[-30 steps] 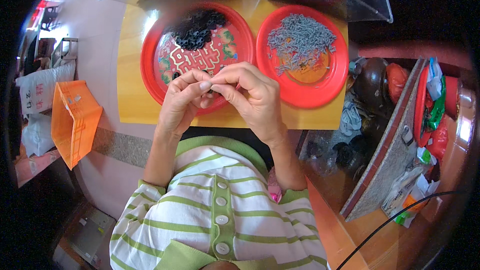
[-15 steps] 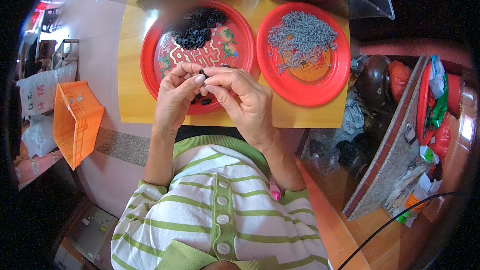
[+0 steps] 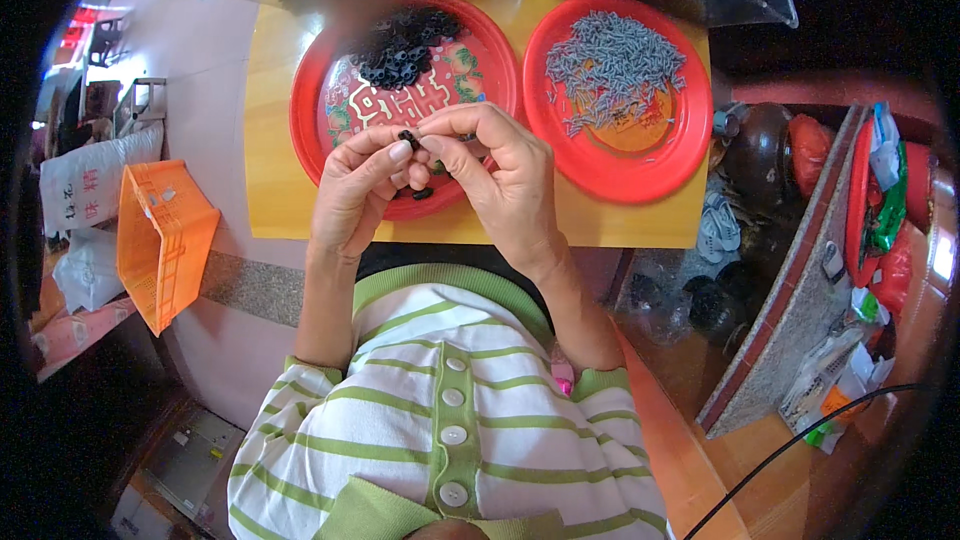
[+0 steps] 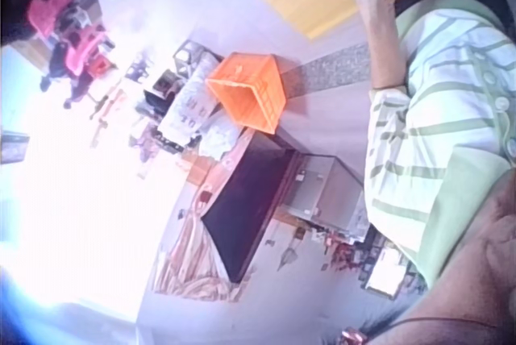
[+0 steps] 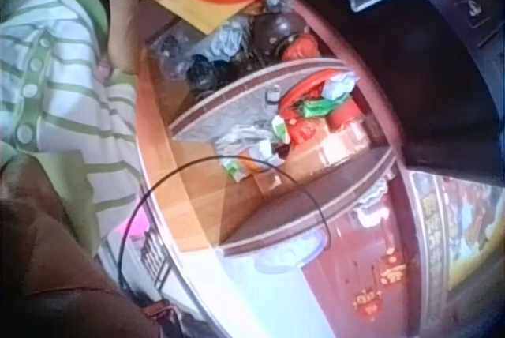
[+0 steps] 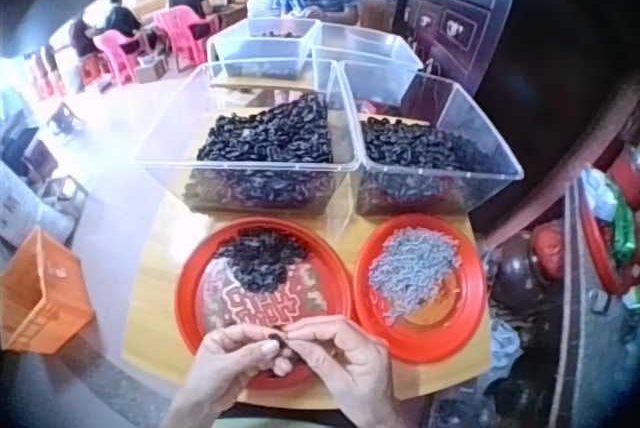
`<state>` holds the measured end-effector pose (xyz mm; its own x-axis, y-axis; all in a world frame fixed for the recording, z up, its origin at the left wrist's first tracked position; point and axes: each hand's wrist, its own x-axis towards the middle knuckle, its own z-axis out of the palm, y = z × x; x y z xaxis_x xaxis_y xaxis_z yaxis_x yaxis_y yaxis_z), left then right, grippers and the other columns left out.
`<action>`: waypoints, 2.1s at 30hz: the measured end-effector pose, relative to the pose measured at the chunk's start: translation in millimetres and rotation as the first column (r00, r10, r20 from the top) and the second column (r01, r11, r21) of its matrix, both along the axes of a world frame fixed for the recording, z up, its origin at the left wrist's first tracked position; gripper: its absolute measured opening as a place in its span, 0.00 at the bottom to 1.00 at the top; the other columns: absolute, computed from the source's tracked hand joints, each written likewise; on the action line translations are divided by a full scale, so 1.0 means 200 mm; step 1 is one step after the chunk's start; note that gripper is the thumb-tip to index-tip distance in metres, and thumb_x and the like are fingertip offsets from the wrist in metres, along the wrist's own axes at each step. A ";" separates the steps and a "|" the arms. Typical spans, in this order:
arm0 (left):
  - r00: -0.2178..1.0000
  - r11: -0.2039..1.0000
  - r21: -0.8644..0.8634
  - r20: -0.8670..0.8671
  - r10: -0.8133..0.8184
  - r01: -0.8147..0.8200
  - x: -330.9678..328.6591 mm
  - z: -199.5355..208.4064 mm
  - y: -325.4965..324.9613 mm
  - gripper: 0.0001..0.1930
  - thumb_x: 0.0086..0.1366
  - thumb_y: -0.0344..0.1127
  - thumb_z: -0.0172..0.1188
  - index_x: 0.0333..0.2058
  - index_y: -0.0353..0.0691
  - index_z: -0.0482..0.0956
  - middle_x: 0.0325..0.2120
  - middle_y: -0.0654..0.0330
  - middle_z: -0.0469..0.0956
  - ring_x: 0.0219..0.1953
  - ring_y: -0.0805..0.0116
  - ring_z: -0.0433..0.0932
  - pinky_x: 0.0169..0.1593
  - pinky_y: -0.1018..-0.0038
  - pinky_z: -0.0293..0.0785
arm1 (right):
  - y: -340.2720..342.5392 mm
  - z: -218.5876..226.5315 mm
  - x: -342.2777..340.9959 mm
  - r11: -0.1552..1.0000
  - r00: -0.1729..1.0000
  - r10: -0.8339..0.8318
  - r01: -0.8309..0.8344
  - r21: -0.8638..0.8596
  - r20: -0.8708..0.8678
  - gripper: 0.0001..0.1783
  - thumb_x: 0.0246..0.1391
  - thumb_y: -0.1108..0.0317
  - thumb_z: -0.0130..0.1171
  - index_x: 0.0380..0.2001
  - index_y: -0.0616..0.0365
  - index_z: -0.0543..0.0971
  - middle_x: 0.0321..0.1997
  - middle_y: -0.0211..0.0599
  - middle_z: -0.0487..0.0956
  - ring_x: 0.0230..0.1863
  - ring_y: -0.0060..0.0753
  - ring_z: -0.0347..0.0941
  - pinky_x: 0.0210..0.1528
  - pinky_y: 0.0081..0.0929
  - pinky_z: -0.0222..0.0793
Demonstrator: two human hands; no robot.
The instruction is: The person sits at a table and repeatedly picks up small black plastic rings and silver screws. They insert the screws into the rings by hand and place the assembled units into a red tray.
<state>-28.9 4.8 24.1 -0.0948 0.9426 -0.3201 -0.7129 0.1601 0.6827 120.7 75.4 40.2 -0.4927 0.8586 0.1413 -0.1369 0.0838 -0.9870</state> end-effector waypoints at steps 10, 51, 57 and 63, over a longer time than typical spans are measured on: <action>1.000 1.000 0.015 -0.025 -0.007 0.008 0.00 0.01 -0.01 0.08 0.63 0.27 0.55 0.39 0.32 0.77 0.30 0.56 0.79 0.30 0.73 0.78 0.36 0.78 0.75 | -0.01 -0.01 -0.01 1.000 1.000 -0.012 0.012 -0.028 0.014 0.04 0.54 0.76 0.56 0.34 0.64 0.76 0.31 0.32 0.77 0.31 0.18 0.75 0.33 0.17 0.73; 0.991 0.999 -0.037 -0.134 -0.004 -0.001 0.05 0.00 -0.10 0.07 0.62 0.27 0.57 0.38 0.30 0.77 0.29 0.58 0.79 0.30 0.75 0.77 0.36 0.80 0.74 | -0.10 -0.04 0.03 0.986 0.999 0.048 -0.044 -0.159 0.022 0.05 0.55 0.79 0.54 0.36 0.66 0.75 0.32 0.33 0.78 0.32 0.19 0.75 0.35 0.17 0.73; 0.989 0.999 -0.041 -0.143 0.024 -0.030 0.06 -0.02 -0.15 0.06 0.61 0.27 0.57 0.36 0.30 0.77 0.28 0.58 0.79 0.29 0.75 0.77 0.36 0.80 0.75 | -0.17 -0.06 0.01 0.984 0.999 0.029 -0.024 -0.178 0.022 0.05 0.55 0.80 0.54 0.35 0.65 0.76 0.32 0.32 0.78 0.32 0.17 0.74 0.35 0.16 0.72; 0.987 0.995 -0.087 -0.156 0.027 -0.041 0.03 -0.05 -0.19 0.06 0.61 0.26 0.58 0.36 0.32 0.77 0.28 0.58 0.79 0.27 0.74 0.76 0.33 0.80 0.74 | -0.18 -0.11 0.00 0.948 0.995 0.098 -0.093 -0.304 0.001 0.05 0.55 0.77 0.55 0.36 0.65 0.77 0.32 0.33 0.78 0.31 0.19 0.75 0.34 0.16 0.72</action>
